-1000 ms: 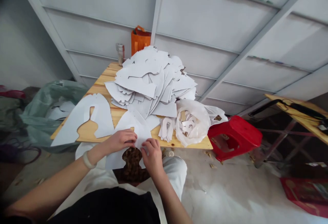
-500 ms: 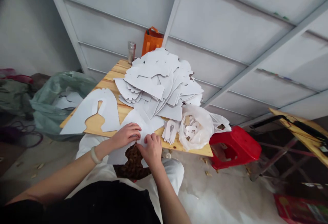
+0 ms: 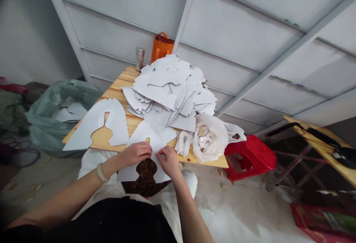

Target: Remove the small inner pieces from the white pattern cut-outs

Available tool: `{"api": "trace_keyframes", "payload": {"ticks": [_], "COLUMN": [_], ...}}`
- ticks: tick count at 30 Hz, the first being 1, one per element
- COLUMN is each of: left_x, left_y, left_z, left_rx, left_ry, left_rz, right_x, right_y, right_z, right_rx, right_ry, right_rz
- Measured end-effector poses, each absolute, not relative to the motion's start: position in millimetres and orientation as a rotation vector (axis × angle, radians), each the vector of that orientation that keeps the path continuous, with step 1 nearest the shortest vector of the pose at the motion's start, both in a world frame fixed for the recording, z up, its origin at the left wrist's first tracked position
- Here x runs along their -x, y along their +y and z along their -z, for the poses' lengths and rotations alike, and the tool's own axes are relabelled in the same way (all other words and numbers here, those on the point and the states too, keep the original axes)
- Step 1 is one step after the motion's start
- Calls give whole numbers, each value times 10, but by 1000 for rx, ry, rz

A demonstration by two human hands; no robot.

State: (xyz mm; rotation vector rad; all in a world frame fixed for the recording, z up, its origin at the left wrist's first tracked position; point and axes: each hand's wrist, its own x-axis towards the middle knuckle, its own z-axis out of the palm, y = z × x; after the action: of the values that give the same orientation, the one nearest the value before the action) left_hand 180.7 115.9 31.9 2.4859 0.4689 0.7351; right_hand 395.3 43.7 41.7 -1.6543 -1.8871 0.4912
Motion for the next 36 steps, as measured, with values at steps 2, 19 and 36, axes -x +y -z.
{"api": "trace_keyframes", "payload": {"ticks": [2,19,36], "left_x": [-1819,-1744,-1694], "left_y": [1160,1183,1236], "left_z": [-343,-598,-455], "left_rx": [-2480,-2294,-2347], "left_ry": [493,516,465], "left_rz": [-730,-640,-672], "right_x": [-3959,-3796,-3860], "right_y": [445,355,528], "right_z": [-426,-486,-525], "right_rx": [1652,1782,1119], "right_ry": [-1886,-1862,-2113], "right_rz": [-510,-360,-504]}}
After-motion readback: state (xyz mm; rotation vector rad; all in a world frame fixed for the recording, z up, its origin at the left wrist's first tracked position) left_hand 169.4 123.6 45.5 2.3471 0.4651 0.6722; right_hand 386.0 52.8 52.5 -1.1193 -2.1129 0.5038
